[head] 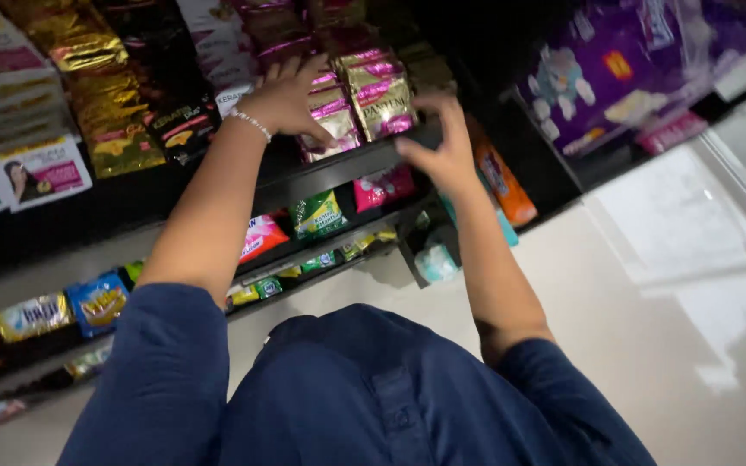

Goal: Picking up various product sachets and packets from a store shelf and placing them into a cardboard box on the floor.

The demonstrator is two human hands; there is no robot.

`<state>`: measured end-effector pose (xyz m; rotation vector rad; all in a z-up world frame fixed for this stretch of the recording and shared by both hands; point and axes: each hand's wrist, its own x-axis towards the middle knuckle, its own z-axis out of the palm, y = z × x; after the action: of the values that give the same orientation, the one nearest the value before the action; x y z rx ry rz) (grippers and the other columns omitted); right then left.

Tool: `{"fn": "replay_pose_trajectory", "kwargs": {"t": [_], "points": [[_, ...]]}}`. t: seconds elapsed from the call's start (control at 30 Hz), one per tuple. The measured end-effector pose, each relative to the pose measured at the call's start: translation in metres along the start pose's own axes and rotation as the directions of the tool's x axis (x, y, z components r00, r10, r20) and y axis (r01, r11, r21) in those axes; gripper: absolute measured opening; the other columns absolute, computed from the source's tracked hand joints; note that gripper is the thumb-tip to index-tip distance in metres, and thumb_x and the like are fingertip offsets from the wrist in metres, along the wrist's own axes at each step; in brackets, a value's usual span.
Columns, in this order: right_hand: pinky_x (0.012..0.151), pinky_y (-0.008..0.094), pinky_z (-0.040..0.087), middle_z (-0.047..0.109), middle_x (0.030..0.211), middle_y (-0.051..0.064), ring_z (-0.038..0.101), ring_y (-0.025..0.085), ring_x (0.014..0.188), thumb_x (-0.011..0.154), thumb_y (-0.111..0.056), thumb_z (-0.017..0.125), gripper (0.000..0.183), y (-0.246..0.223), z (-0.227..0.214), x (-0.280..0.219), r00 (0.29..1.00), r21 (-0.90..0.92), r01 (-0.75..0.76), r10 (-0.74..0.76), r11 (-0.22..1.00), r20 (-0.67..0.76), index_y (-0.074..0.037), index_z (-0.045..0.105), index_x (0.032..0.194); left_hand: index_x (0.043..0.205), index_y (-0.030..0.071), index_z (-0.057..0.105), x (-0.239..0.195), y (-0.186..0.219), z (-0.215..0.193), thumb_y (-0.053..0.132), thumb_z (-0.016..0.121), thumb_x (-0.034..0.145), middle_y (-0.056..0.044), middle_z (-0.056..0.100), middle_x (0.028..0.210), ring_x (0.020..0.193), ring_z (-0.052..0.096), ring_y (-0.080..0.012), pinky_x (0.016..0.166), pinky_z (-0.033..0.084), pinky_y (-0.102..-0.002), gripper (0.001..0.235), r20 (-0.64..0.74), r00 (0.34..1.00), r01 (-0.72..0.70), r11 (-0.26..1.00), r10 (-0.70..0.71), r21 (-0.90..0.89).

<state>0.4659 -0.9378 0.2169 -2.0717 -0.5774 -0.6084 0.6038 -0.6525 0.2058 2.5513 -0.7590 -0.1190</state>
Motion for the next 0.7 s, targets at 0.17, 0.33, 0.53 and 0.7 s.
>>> {"fn": "replay_pose_trajectory", "kwargs": {"t": [0.17,0.33,0.53,0.7], "points": [[0.112,0.044,0.049,0.048,0.144,0.022,0.05,0.034,0.134,0.07,-0.011,0.099,0.087,0.095,0.009,0.101,0.968,-0.176,0.178,-0.141,0.968,0.205,-0.009,0.052,0.142,0.164,0.027,0.0,0.033,-0.019,0.014,0.055,0.1,0.042,-0.023,0.003,0.167,0.152,0.004,-0.0492,0.12,0.015,-0.062,0.161,0.177,0.95,0.257,0.966,-0.257,0.023],[0.096,0.048,0.056,0.065,0.132,0.029,0.065,0.042,0.115,0.056,-0.001,0.085,0.141,0.128,0.03,0.127,0.614,0.045,-0.675,0.526,0.737,0.589,-0.023,0.0,0.167,0.167,0.026,0.013,0.032,-0.004,-0.002,0.055,0.097,0.039,-0.022,0.034,0.162,0.149,0.03,-0.0461,0.121,0.028,-0.054,0.155,0.131,0.977,0.172,0.985,-0.169,-0.014],[0.114,0.046,0.047,0.05,0.157,0.019,0.049,0.034,0.143,0.059,0.007,0.102,0.142,0.212,0.037,0.118,0.852,0.091,-0.242,0.167,0.966,0.496,-0.009,0.009,0.165,0.165,0.021,0.025,0.009,0.0,0.004,0.048,0.099,0.045,-0.022,0.045,0.155,0.145,0.038,-0.0447,0.118,0.03,-0.055,0.143,-0.041,0.994,0.097,0.994,-0.099,-0.048],[0.11,0.044,0.052,0.047,0.158,0.016,0.049,0.03,0.143,0.057,0.008,0.097,0.144,0.183,0.028,0.115,0.859,0.164,-0.352,0.249,0.921,0.446,-0.01,0.005,0.166,0.159,0.006,0.03,0.019,-0.023,0.029,0.041,0.103,0.047,-0.027,0.047,0.152,0.139,0.047,-0.0415,0.115,0.039,-0.043,0.138,-0.131,0.986,-0.125,0.978,0.104,-0.167]]}}
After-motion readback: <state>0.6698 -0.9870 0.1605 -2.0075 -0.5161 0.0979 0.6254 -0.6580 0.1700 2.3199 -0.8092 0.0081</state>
